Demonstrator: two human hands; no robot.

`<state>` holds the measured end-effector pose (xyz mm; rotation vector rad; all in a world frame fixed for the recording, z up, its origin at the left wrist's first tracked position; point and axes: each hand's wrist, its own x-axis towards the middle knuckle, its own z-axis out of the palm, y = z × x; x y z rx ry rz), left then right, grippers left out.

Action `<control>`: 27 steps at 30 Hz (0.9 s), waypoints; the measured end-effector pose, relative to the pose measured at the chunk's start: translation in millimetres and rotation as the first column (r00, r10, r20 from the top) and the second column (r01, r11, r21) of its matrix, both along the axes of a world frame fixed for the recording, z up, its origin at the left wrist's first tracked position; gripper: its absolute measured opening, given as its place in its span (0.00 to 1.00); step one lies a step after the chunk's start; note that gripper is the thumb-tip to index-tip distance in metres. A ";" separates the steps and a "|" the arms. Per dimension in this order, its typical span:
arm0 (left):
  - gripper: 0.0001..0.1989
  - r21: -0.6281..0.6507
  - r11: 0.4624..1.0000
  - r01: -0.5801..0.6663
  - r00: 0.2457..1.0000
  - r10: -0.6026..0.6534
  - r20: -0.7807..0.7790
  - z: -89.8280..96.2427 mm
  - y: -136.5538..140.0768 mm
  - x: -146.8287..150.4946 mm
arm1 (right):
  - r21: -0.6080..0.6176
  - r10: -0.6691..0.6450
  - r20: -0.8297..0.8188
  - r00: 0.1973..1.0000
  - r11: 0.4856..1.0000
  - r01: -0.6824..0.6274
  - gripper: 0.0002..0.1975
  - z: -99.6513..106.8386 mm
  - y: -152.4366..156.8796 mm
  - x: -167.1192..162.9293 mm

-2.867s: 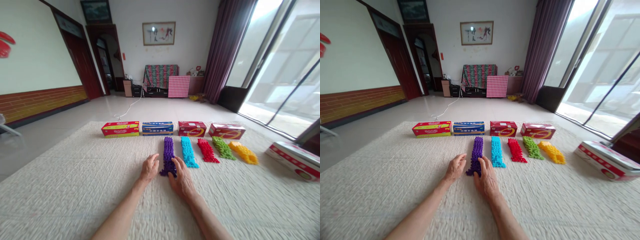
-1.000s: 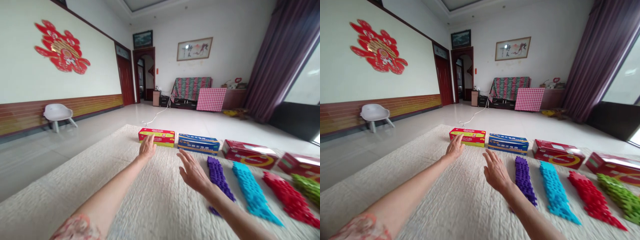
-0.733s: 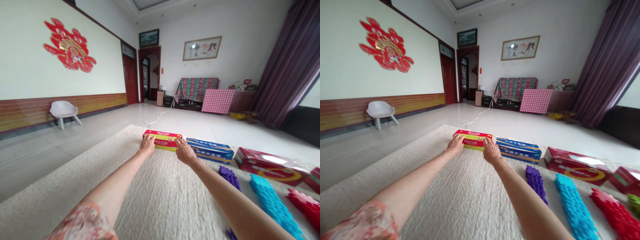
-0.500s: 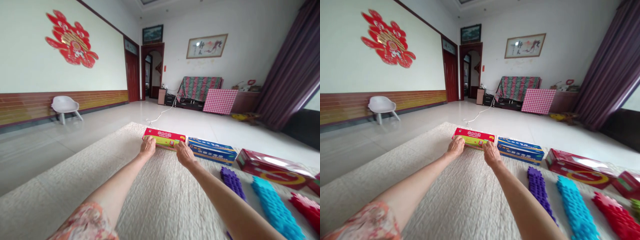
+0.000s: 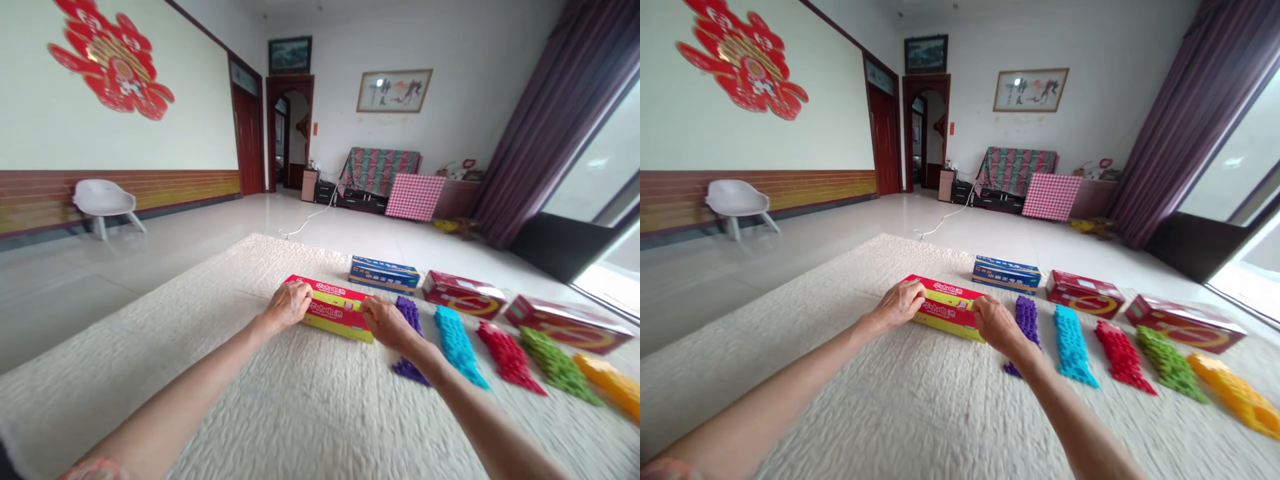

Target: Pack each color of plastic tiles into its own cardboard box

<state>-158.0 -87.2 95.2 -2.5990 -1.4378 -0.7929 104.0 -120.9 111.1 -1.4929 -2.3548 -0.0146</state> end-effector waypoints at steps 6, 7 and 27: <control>0.08 -0.015 0.997 0.077 0.996 -0.077 -0.035 8.4 -73.4 14.8 | -0.016 -0.002 -0.081 0.997 1.000 0.001 0.08 5.9 -78.2 15.1; 0.09 -0.017 0.996 0.082 0.995 -0.083 -0.048 8.9 -84.3 14.5 | -0.016 0.000 -0.090 0.996 1.000 -0.002 0.08 5.9 -90.1 15.3; 0.31 -0.307 0.928 0.210 0.943 -0.275 -0.187 20.0 -89.8 15.9 | -0.181 -0.144 0.048 0.988 0.972 0.150 0.16 17.0 -123.8 7.2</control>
